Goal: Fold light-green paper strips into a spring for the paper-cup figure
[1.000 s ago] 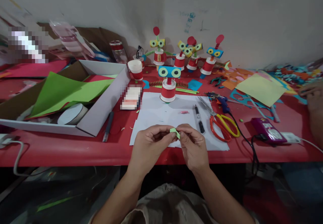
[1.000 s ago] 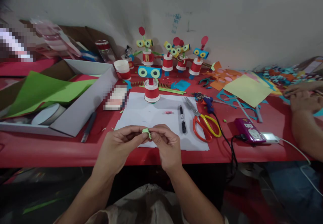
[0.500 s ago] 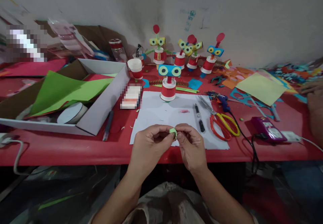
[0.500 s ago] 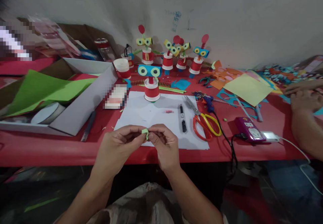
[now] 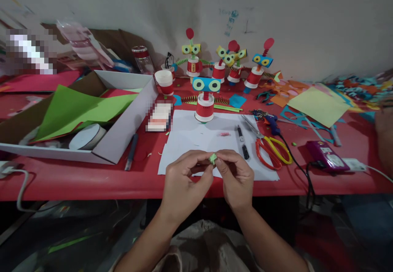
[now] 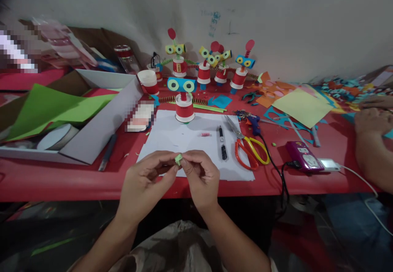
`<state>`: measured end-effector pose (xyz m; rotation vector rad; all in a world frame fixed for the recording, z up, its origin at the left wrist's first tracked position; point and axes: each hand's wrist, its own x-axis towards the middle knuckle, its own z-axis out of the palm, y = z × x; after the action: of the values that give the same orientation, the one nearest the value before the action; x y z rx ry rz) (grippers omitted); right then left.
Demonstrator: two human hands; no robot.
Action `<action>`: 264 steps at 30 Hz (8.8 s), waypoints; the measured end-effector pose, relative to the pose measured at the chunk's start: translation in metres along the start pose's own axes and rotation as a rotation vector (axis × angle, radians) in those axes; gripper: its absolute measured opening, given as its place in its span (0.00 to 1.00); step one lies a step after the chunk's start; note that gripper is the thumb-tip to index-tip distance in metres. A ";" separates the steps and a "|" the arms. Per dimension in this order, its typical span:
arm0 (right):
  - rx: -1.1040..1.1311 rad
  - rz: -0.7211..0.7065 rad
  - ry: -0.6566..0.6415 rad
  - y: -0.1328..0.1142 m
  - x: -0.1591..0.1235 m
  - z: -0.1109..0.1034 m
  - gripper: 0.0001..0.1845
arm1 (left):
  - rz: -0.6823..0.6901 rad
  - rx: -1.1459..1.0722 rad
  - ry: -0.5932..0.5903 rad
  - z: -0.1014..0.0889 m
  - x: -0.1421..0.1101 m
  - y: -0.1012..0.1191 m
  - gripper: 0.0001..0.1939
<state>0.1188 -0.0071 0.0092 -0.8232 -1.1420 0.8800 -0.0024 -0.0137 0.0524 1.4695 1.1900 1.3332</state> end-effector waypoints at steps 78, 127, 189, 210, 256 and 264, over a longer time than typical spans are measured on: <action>-0.586 -0.076 -0.650 -0.025 0.026 -0.003 0.13 | 0.078 0.343 -0.431 -0.046 0.029 -0.003 0.09; -0.669 0.169 -0.350 0.033 0.033 -0.040 0.14 | -0.161 0.577 -0.003 -0.041 0.045 -0.078 0.22; -0.436 0.209 -0.253 -0.037 0.234 0.027 0.14 | 0.058 -0.045 0.240 -0.038 0.154 -0.012 0.23; -0.503 0.139 -0.242 -0.018 0.222 0.026 0.18 | 0.018 -0.108 0.243 -0.023 0.144 -0.035 0.22; -0.493 -0.076 -0.201 -0.051 0.170 0.002 0.09 | -0.343 -0.692 0.145 0.007 0.061 -0.018 0.17; -0.710 -0.009 -0.308 -0.036 0.243 0.026 0.11 | -0.215 -0.244 0.322 0.007 0.054 -0.059 0.17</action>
<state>0.1423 0.1992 0.1437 -1.2802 -1.7726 0.5961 -0.0031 0.0530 0.0076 0.9507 1.2927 1.5393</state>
